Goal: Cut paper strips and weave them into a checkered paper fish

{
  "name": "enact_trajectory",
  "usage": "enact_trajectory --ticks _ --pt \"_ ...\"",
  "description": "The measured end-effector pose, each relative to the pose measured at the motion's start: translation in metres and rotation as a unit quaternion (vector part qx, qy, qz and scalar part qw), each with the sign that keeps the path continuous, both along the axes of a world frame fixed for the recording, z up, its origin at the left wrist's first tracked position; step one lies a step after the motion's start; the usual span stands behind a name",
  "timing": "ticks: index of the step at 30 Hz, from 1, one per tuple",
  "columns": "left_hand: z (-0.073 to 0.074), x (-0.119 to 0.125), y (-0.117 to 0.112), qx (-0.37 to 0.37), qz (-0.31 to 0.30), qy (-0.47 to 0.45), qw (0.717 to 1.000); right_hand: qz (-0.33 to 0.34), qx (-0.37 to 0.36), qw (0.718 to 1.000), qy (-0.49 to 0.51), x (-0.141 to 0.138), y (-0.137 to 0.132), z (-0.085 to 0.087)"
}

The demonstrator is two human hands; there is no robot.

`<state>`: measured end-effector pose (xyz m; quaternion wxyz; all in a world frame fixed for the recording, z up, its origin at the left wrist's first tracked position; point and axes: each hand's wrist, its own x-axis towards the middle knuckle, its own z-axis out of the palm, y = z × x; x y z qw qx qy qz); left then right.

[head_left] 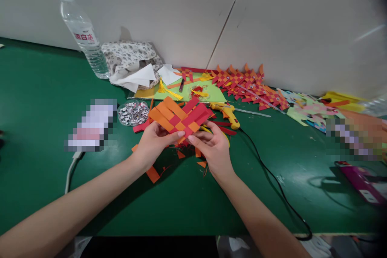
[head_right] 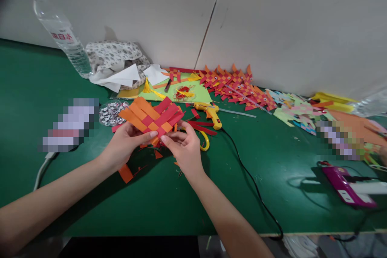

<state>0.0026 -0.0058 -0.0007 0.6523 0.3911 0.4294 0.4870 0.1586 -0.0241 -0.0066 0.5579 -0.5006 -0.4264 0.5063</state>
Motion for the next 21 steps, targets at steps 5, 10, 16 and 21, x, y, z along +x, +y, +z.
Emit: enact_trajectory --ticks 5,10,16,21 --pt "-0.0015 -0.0001 -0.0005 0.0 -0.011 -0.006 1.0 -0.002 0.006 1.0 -0.003 0.0002 -0.0007 0.0016" --pt "-0.0005 -0.0004 -0.0009 -0.005 -0.009 -0.004 1.0 0.006 0.004 1.0 -0.001 0.0005 0.0 -0.0001" --pt "0.0018 0.0 -0.0006 -0.003 -0.011 -0.002 1.0 0.016 0.008 1.0 0.021 0.0016 0.0001 -0.0008" --pt "0.0016 0.0015 -0.0026 0.003 0.002 0.006 1.0 0.036 0.013 0.998 0.053 -0.0009 -0.0009 0.0025"
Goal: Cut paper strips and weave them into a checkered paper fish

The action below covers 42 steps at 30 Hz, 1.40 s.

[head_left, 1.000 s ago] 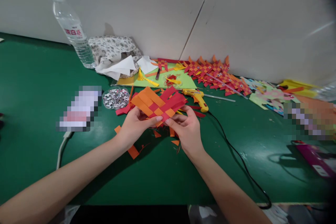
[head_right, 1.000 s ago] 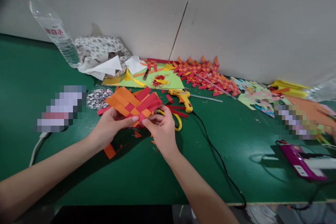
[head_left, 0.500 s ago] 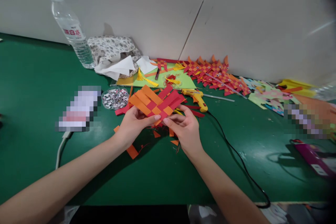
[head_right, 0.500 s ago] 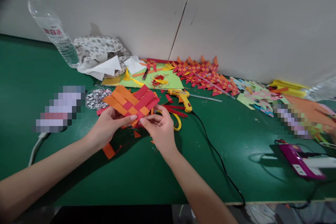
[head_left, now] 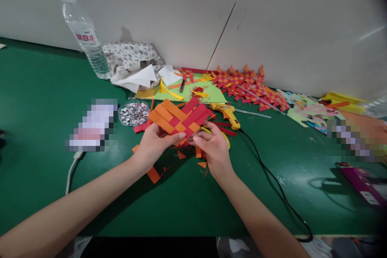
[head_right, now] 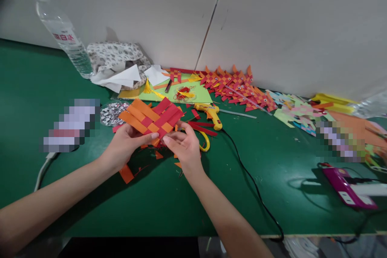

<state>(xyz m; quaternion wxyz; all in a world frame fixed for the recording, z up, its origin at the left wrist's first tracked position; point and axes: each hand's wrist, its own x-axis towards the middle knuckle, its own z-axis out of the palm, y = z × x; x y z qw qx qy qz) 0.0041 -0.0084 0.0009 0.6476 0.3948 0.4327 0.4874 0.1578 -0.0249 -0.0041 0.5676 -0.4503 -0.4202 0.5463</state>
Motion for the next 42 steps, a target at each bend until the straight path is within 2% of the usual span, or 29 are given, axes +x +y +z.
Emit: enact_trajectory --ticks 4,8,12,16,22,26,32,38,42 --pt "0.002 0.001 -0.002 0.015 -0.014 0.002 1.0 -0.035 -0.003 0.999 -0.027 -0.001 0.001 0.001" --pt "0.007 -0.006 0.004 0.018 -0.003 -0.01 1.0 -0.03 -0.002 0.998 -0.056 0.006 0.004 0.003" --pt "0.01 -0.017 0.014 -0.014 -0.002 0.009 1.0 -0.002 -0.006 0.996 -0.091 0.014 0.007 0.005" --pt "0.004 -0.018 0.018 -0.046 -0.045 0.022 0.998 -0.006 -0.001 0.994 -0.113 0.02 0.011 0.007" --pt "-0.004 -0.016 0.016 0.011 -0.069 0.085 0.994 0.013 0.005 0.992 -0.123 0.022 0.012 0.006" --pt "-0.004 -0.016 0.015 0.035 -0.116 0.105 0.987 0.055 -0.011 0.992 -0.116 0.02 0.01 0.006" --pt "-0.009 -0.012 0.01 0.047 -0.185 0.161 0.968 0.076 -0.026 0.99 -0.115 0.018 0.008 0.009" --pt "-0.009 -0.015 0.013 0.09 -0.192 0.198 0.957 0.053 -0.016 0.992 -0.116 0.021 0.008 0.013" --pt "-0.007 -0.016 0.013 0.098 -0.225 0.197 0.949 0.075 -0.019 0.988 -0.132 0.023 0.007 0.012"
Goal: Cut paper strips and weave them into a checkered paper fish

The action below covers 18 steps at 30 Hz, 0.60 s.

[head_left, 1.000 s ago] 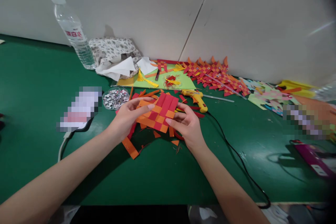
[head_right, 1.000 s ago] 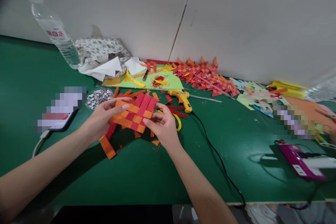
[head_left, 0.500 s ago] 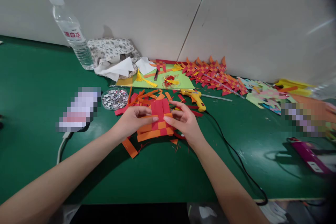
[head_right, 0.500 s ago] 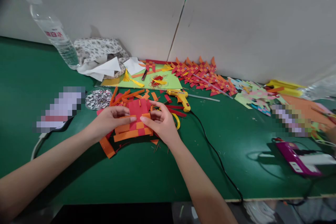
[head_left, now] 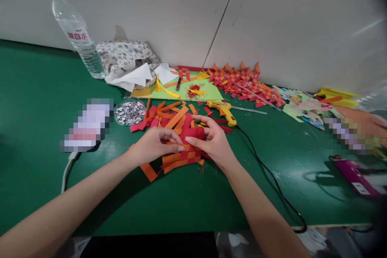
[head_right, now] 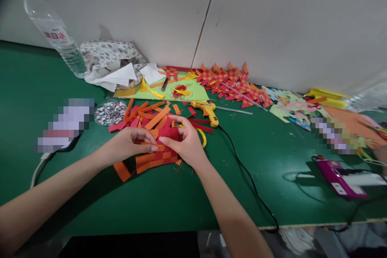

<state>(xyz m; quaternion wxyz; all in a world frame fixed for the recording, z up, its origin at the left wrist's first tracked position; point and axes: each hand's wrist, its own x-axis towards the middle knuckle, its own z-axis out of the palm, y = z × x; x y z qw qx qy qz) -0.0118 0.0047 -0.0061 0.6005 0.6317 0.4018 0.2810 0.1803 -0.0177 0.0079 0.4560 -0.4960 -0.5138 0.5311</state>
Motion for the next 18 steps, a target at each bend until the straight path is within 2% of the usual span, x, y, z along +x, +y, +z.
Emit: enact_trajectory --ticks 4,11,15,18 --pt "0.001 -0.002 0.0 0.013 -0.035 0.024 0.999 0.027 -0.005 1.0 -0.007 0.001 -0.001 -0.001" --pt "0.009 -0.012 0.006 0.028 -0.084 0.067 0.994 0.026 0.013 0.999 -0.028 0.001 -0.001 0.002" --pt "0.012 -0.009 0.002 0.027 -0.086 0.057 0.994 0.028 0.012 0.999 -0.024 -0.003 -0.003 0.001" --pt "0.008 -0.001 -0.003 0.049 -0.083 0.072 0.993 0.033 0.013 0.999 -0.028 -0.009 -0.006 -0.001"
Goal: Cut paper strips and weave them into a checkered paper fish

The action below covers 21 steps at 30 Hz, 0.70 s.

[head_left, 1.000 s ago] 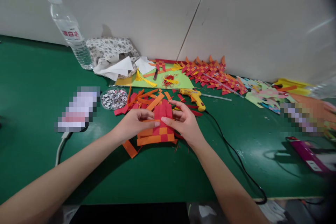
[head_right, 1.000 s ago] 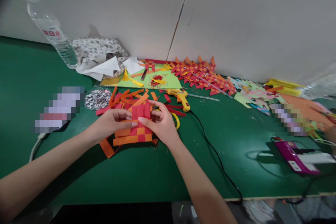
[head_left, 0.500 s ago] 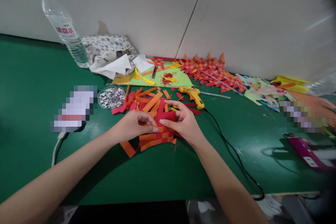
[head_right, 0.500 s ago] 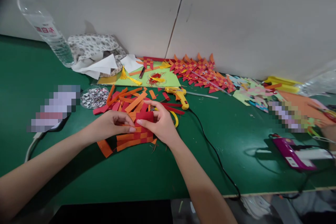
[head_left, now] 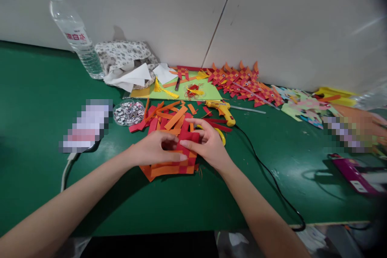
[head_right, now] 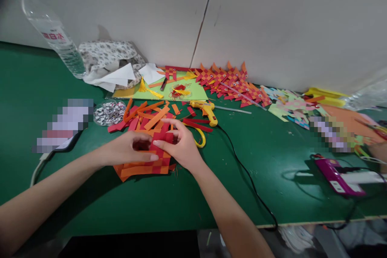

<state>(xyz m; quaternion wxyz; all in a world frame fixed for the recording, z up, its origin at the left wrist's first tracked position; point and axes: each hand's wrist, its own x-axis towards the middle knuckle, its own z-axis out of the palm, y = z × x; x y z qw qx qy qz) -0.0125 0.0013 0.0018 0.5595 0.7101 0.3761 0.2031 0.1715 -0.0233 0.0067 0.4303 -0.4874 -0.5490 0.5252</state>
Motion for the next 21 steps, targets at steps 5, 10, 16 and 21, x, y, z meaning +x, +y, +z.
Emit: enact_trajectory --ticks 5,10,16,21 --pt "-0.009 0.007 -0.003 -0.025 0.061 -0.026 0.997 -0.052 0.027 0.998 0.003 -0.002 0.002 -0.003" --pt "-0.004 0.004 0.001 -0.084 0.175 -0.137 0.971 -0.056 0.045 0.997 0.008 0.006 0.007 -0.004" --pt "0.005 0.0 0.004 -0.124 0.177 -0.172 0.961 -0.015 0.017 1.0 -0.019 0.006 0.005 -0.006" --pt "0.004 -0.006 0.008 -0.133 0.192 -0.15 0.961 0.055 -0.02 0.998 -0.032 0.006 0.004 -0.003"
